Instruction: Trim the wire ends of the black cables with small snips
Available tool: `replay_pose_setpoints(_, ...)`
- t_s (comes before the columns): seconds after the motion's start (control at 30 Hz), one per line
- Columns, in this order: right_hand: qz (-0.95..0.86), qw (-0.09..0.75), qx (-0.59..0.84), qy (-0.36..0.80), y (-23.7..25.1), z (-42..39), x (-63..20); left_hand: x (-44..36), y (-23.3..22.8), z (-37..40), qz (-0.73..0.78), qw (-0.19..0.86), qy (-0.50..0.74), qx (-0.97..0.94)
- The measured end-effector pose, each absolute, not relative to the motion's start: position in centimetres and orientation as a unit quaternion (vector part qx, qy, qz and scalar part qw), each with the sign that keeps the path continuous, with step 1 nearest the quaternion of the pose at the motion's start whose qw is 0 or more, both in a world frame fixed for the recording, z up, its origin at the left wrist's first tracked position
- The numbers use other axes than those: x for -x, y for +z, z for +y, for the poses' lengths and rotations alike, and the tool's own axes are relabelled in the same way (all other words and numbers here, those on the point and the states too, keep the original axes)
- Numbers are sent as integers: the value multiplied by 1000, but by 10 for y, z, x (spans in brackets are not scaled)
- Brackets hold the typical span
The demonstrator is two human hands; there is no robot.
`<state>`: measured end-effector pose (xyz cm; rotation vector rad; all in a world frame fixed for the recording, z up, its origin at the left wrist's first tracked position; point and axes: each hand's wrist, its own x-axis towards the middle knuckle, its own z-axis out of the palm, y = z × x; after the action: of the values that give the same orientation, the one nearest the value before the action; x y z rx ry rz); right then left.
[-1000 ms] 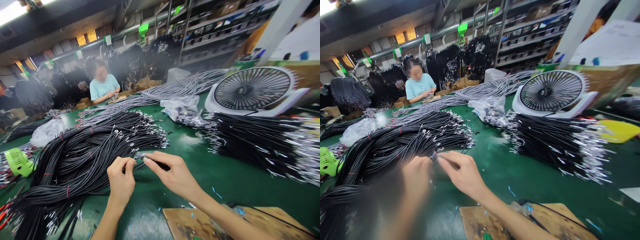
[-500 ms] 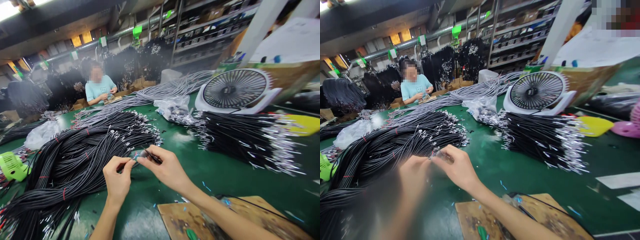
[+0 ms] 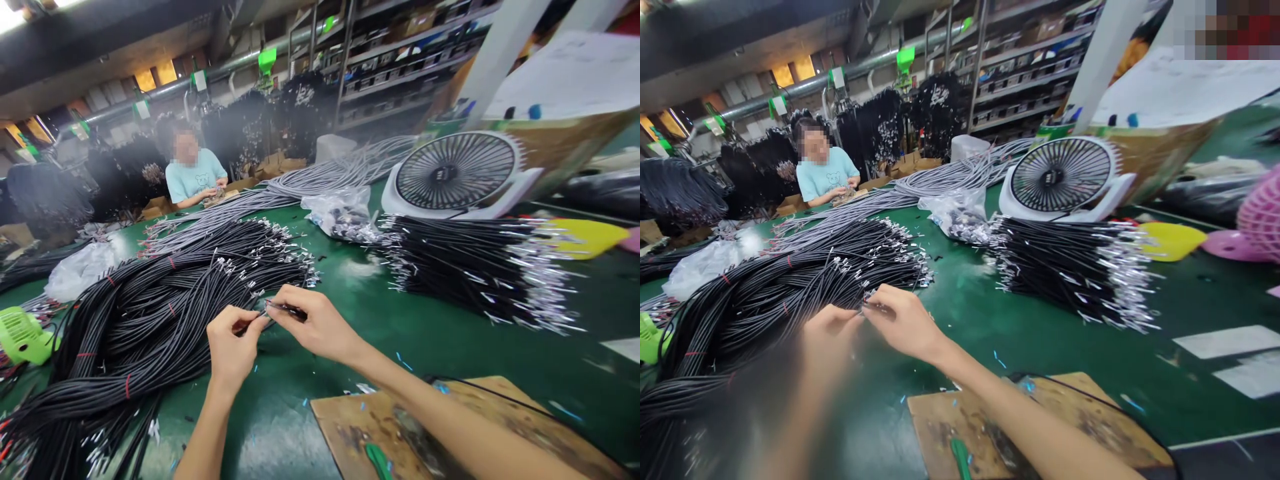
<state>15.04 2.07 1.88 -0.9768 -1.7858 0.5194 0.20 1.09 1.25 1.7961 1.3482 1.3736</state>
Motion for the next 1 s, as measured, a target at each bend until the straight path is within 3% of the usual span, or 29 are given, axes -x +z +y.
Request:
replay_pose_setpoints(0.13,-731,502,395,240,20,23,-153,-4,10,11,489,209,507,-679)
replay_pose_setpoints(0.3,-715,498,374,318,18,20,-147,2,20,15,476,434,474,-601)
replay_pose_setpoints(0.37,-706,502,375,331,17,19,-144,3,23,17,475,473,467,-577)
replay_pose_setpoints(0.57,-672,546,401,299,17,24,-146,-4,17,16,500,458,496,-543)
replay_pose_setpoints(0.77,-648,544,383,369,15,19,-138,-4,18,14,478,466,507,-545)
replay_pose_setpoints(1.0,-611,609,368,348,25,15,-140,-9,17,4,481,365,541,-585)
